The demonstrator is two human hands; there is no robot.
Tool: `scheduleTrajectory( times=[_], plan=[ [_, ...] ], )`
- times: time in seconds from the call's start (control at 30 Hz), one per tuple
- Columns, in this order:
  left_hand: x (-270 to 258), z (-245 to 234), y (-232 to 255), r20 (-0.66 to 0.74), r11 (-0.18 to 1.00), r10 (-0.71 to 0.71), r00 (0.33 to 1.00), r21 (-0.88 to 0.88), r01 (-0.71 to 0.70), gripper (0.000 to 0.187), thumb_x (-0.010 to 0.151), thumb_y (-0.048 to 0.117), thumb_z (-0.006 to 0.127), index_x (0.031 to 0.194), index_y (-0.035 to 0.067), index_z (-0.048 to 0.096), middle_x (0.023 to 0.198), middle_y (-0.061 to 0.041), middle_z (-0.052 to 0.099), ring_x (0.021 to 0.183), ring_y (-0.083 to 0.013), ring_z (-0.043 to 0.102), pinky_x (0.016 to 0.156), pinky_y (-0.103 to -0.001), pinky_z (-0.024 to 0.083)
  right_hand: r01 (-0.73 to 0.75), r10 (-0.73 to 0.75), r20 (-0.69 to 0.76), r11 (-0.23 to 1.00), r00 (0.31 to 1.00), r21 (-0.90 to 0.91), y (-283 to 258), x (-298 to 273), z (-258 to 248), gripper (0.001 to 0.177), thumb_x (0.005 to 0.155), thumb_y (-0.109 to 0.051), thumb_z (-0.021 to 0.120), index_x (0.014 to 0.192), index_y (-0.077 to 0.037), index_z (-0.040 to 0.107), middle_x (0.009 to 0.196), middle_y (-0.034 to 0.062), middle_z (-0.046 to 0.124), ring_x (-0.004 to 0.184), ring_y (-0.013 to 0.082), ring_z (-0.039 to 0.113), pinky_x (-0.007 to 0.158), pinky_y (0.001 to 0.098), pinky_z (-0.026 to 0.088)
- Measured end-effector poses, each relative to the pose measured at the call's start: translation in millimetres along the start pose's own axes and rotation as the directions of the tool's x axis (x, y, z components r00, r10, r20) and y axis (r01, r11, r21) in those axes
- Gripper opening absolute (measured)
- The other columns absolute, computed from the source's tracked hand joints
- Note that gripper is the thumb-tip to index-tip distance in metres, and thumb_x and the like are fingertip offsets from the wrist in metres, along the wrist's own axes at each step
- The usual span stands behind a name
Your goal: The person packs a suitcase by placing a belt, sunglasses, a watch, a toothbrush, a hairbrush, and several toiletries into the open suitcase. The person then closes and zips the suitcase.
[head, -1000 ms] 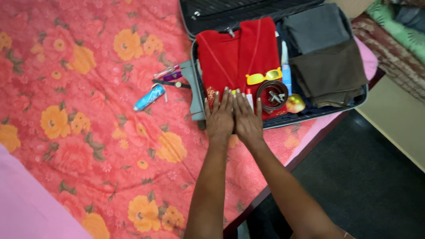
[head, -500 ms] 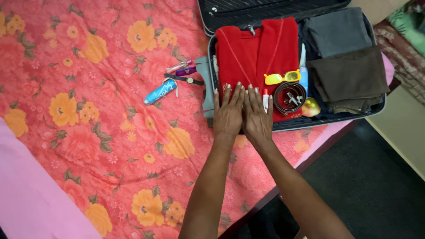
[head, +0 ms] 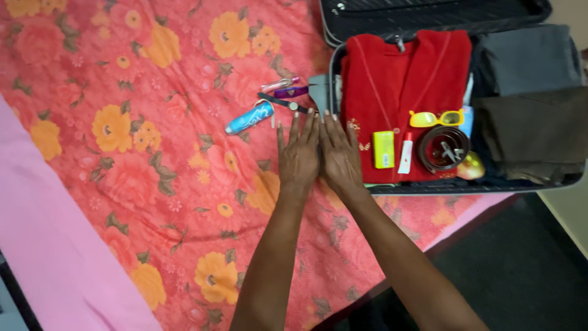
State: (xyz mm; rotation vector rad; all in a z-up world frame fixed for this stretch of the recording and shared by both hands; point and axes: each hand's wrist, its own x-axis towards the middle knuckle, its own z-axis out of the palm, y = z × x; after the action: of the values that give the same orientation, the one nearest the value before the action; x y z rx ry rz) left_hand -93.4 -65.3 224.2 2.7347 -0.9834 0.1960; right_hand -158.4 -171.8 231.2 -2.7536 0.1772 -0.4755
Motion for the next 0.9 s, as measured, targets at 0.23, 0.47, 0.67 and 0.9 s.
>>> scheduleTrajectory(
  times=[0.23,0.47,0.67,0.9],
  plan=[
    [5.3,15.2,-67.1,0.000,0.997,-0.068,0.998,0.032,0.068,0.060,0.098,0.019,0.048,0.157,0.012,0.043,0.165,-0.001,0.038,0.155,-0.0252,0.030,0.128,-0.054,0.011,0.072,-0.079,0.026,0.979,0.997,0.190,-25.2,43.4,53.8,0.057,0.094,-0.003,0.050,0.150,0.006,0.046,0.161,0.0228,0.040,0.149,0.0389,0.041,0.124,0.0470,0.032],
    [17.5,74.5,-124.9,0.091,0.998,-0.041,0.995,-0.052,0.046,0.051,0.100,0.021,0.047,0.150,0.013,0.051,0.159,-0.003,0.047,0.150,-0.0259,0.039,0.126,-0.050,0.021,0.018,-0.050,0.149,0.978,0.988,0.206,-15.5,65.6,139.5,0.053,0.098,-0.008,0.048,0.148,0.010,0.046,0.159,0.0342,0.035,0.144,0.0429,0.041,0.119,0.0474,0.036],
    [25.6,145.2,-140.2,0.200,0.999,-0.016,0.980,-0.029,0.022,0.051,0.099,0.020,0.044,0.149,0.016,0.053,0.155,-0.004,0.051,0.144,-0.0259,0.044,0.121,-0.049,0.028,-0.032,0.027,0.234,0.999,0.972,0.014,16.5,69.5,209.9,0.052,0.098,-0.012,0.046,0.146,0.010,0.048,0.158,0.0341,0.035,0.146,0.0466,0.039,0.119,0.0501,0.035],
    [49.5,207.2,-146.5,0.162,0.999,0.037,0.986,-0.042,-0.031,0.054,0.096,0.016,0.041,0.149,0.013,0.051,0.156,-0.002,0.049,0.142,-0.0256,0.046,0.117,-0.045,0.032,-0.017,0.093,0.341,0.975,0.935,-0.220,58.8,80.7,270.6,0.063,0.094,-0.017,0.049,0.151,0.008,0.040,0.155,0.0403,0.031,0.147,0.0496,0.032,0.117,0.0523,0.031]
  ],
)
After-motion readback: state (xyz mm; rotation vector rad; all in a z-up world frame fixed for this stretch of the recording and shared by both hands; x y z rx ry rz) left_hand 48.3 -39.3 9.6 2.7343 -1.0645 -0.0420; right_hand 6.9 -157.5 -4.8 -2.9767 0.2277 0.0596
